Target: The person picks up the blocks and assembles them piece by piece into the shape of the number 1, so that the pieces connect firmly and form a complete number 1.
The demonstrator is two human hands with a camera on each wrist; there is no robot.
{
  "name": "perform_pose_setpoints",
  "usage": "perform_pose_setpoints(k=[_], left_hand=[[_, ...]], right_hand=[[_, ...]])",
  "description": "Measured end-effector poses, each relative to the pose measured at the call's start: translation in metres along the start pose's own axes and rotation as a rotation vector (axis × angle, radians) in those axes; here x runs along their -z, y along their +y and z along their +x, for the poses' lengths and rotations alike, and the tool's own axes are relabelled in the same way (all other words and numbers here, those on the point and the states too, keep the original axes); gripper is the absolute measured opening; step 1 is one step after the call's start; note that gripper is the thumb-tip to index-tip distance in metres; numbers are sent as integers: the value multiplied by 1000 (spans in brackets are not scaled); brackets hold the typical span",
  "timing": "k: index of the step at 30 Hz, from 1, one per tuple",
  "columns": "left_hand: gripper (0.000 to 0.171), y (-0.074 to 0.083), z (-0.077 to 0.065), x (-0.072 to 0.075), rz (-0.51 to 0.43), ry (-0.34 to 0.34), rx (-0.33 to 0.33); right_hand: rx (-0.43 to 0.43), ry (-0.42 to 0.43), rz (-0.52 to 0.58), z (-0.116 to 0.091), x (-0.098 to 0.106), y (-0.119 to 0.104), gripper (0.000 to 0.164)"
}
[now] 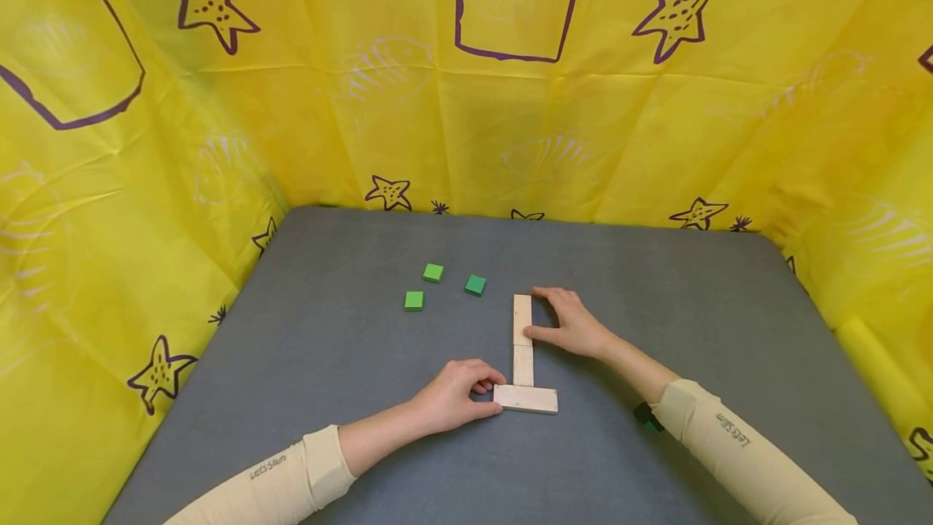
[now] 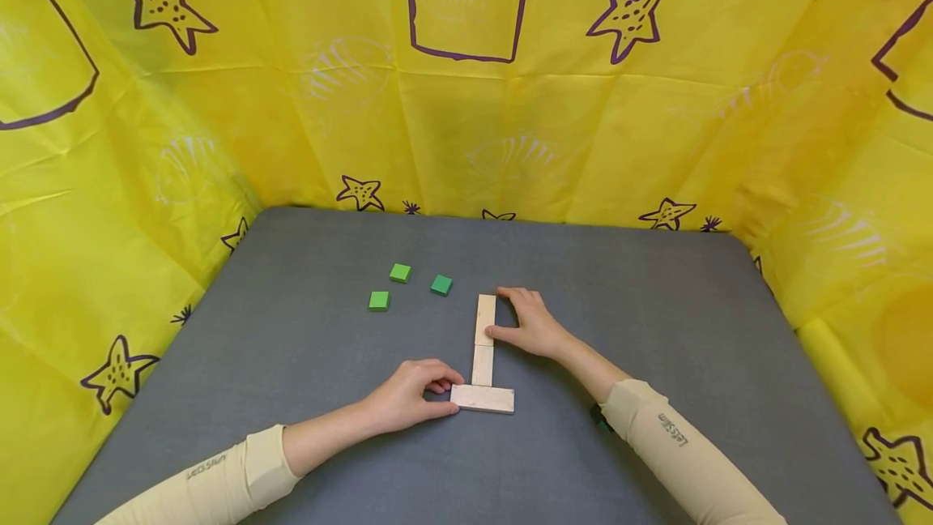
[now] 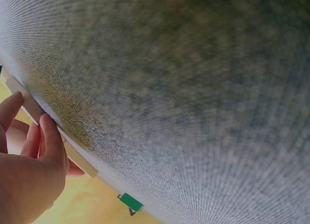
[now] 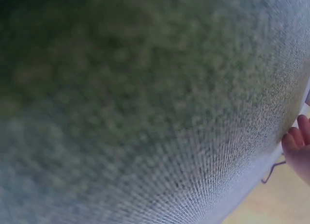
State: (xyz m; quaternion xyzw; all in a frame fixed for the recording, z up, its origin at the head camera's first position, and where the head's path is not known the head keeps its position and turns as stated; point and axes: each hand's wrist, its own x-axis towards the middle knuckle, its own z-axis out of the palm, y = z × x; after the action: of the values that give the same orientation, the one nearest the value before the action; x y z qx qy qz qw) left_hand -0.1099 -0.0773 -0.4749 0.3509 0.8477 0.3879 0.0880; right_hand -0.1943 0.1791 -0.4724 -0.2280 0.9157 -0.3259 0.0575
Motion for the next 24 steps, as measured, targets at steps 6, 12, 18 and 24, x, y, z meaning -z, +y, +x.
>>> perform_pose_setpoints(k=[6, 12, 18, 24], left_hand=[[25, -2, 0, -1, -3, 2, 5], [25, -2, -1, -2, 0, 2, 10], [25, -1, -1, -1, -2, 1, 16], [25, -1, -1, -1, -4, 6, 8]], right_hand=[[7, 23, 12, 4, 0, -1, 69], [26, 42, 29, 9, -1, -3, 65], [30, 46, 45, 16, -2, -4, 60], [34, 52, 45, 24, -3, -7, 58]])
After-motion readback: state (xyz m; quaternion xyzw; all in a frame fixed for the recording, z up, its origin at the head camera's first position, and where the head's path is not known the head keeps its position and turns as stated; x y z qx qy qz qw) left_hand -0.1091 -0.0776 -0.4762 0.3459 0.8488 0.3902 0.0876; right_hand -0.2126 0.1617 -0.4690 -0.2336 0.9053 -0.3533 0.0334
